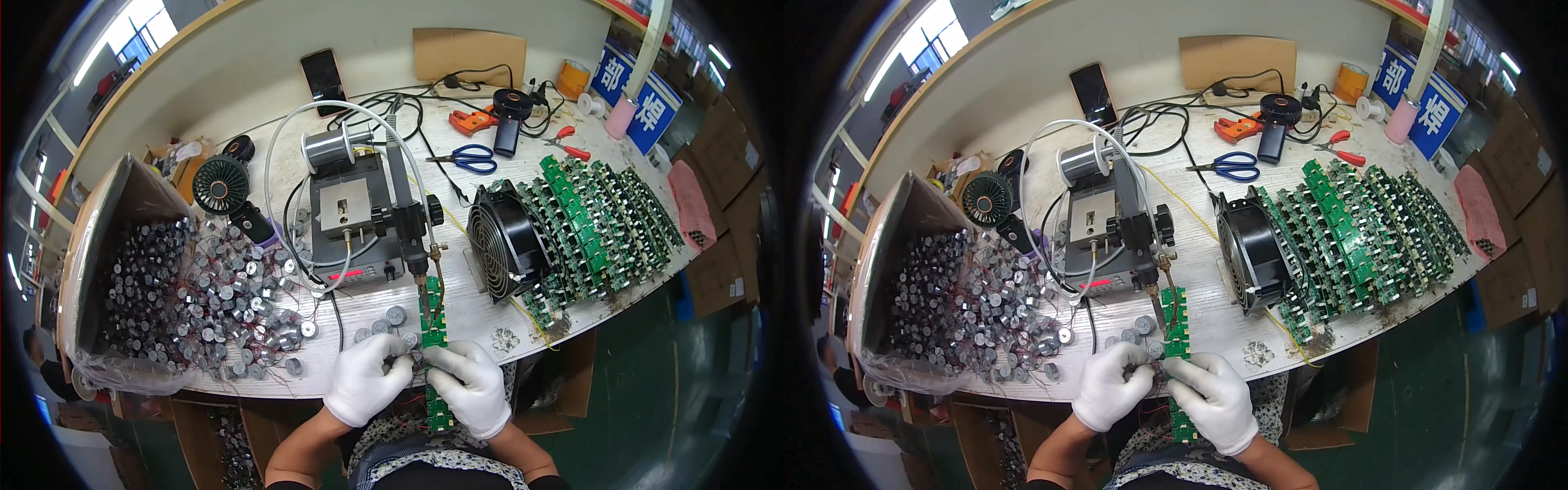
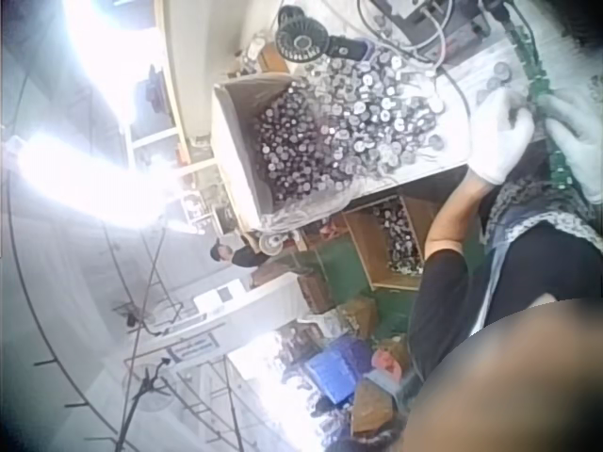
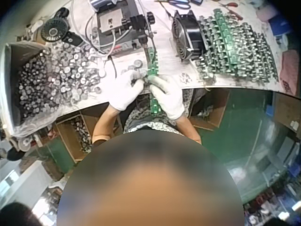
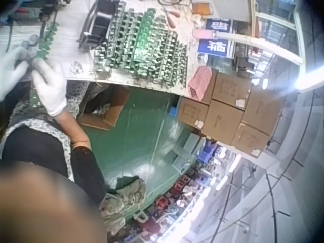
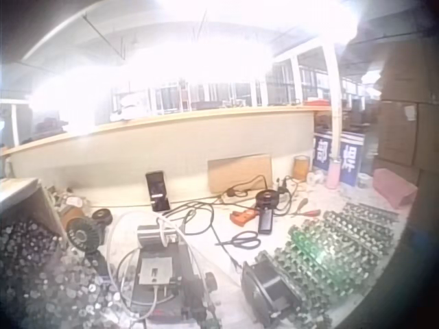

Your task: The person assembles small motors onto printed circuit boards by hand, taking motors from a box and attaching them to the PCBs.

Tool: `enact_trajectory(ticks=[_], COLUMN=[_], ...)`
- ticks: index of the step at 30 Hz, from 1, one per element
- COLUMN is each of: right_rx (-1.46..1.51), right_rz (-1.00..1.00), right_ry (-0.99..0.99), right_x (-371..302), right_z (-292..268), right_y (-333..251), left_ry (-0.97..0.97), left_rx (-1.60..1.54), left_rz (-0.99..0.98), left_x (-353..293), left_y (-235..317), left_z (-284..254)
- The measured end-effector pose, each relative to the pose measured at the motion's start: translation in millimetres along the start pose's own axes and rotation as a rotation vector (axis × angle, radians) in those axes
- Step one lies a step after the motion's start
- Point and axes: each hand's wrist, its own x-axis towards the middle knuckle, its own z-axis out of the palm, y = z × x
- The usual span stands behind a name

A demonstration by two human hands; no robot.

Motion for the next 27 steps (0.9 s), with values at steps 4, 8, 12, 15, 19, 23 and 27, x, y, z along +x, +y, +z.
enact_trajectory(ticks=[4, 8, 12, 15, 19, 23, 27], right_rx=[-0.02, -0.034, -0.02, -0.023, -0.021, -0.035, -0.027], right_rz=[-0.027, -0.042, -0.037, -0.028, -0.015, -0.033, -0.051], right_ry=[0.017, 0.02, 0.012, 0.006, 0.059, 0.035, 0.041], right_x=[0.4, 0.7, -1.2, -2.2, -0.6, 0.2, 1.6], right_z=[1.3, 2.2, 3.1, 2.4, 2.8, 2.6, 3.6], right_y=[1.9, 1.3, 1.4, 1.6, -1.0, -1.3, -2.7], left_ry=[-0.013, -0.007, -0.029, -0.039, -0.036, -0.009, 0.014], left_rx=[-0.104, -0.169, -0.273, -0.281, -0.227, -0.232, -0.2], left_rz=[-0.037, -0.028, -0.141, -0.201, -0.22, -0.218, -0.179], left_x=[-1.2, -3.0, -3.0, -1.3, 0.0, -1.4, -2.2], left_y=[-3.2, -13.1, -9.4, -2.0, 2.3, 2.6, -0.6], left_z=[-1.0, 1.7, 3.0, 1.5, 0.9, 4.0, 6.3])
